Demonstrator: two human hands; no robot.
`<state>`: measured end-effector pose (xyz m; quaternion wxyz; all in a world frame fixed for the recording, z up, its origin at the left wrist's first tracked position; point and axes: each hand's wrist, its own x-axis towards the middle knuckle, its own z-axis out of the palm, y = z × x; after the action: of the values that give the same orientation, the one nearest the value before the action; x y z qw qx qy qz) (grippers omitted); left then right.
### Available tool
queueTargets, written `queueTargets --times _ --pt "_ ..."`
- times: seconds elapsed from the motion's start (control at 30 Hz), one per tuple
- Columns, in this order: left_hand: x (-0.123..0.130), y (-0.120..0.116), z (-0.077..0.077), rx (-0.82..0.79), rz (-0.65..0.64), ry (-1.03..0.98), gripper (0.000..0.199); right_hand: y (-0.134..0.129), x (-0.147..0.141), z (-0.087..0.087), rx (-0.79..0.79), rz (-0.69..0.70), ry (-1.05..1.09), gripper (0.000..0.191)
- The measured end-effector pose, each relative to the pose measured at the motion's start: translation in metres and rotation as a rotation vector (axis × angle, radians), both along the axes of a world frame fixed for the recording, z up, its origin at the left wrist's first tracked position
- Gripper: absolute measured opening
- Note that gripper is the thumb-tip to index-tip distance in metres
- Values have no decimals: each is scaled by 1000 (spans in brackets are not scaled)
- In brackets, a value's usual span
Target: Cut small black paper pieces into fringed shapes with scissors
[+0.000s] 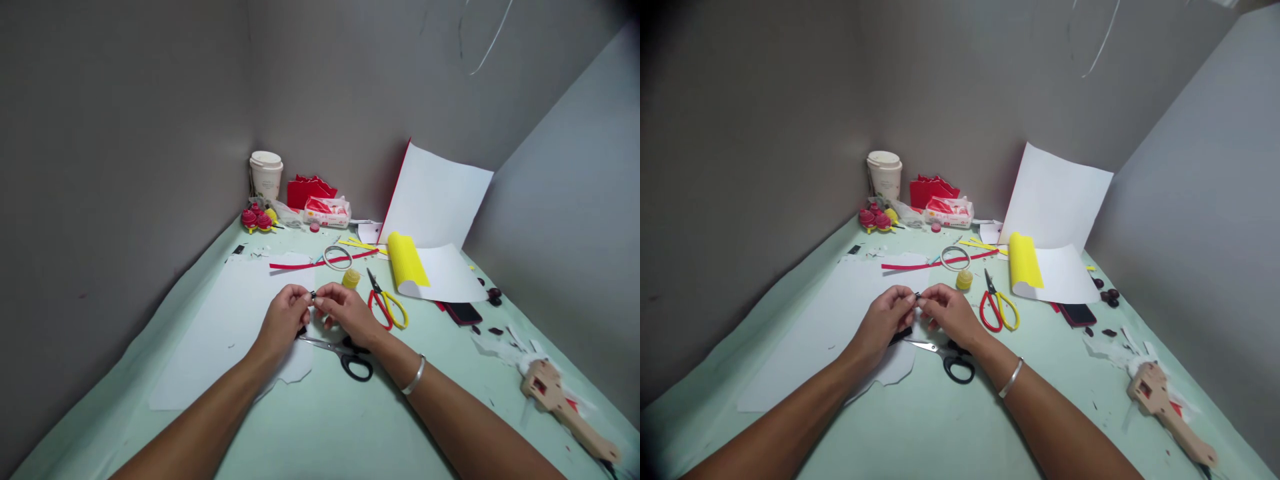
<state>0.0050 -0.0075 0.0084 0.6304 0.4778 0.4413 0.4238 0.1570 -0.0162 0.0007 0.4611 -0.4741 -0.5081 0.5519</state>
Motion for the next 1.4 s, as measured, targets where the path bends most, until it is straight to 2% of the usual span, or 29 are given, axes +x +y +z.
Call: queueTargets --times 0.33,0.73,1.13,1.4 --pt "1 2 -4 4 -50 -2 15 1 -1 0 -6 -57 -13 16" --pt "-1 3 -7 83 -59 95 16 -1 4 -1 59 12 -243 8" --pt "1 3 -6 30 -62 70 18 -1 0 -4 18 -6 -98 10" --pt "1 2 -7 48 -70 88 16 -1 1 -3 29 -22 -131 9"
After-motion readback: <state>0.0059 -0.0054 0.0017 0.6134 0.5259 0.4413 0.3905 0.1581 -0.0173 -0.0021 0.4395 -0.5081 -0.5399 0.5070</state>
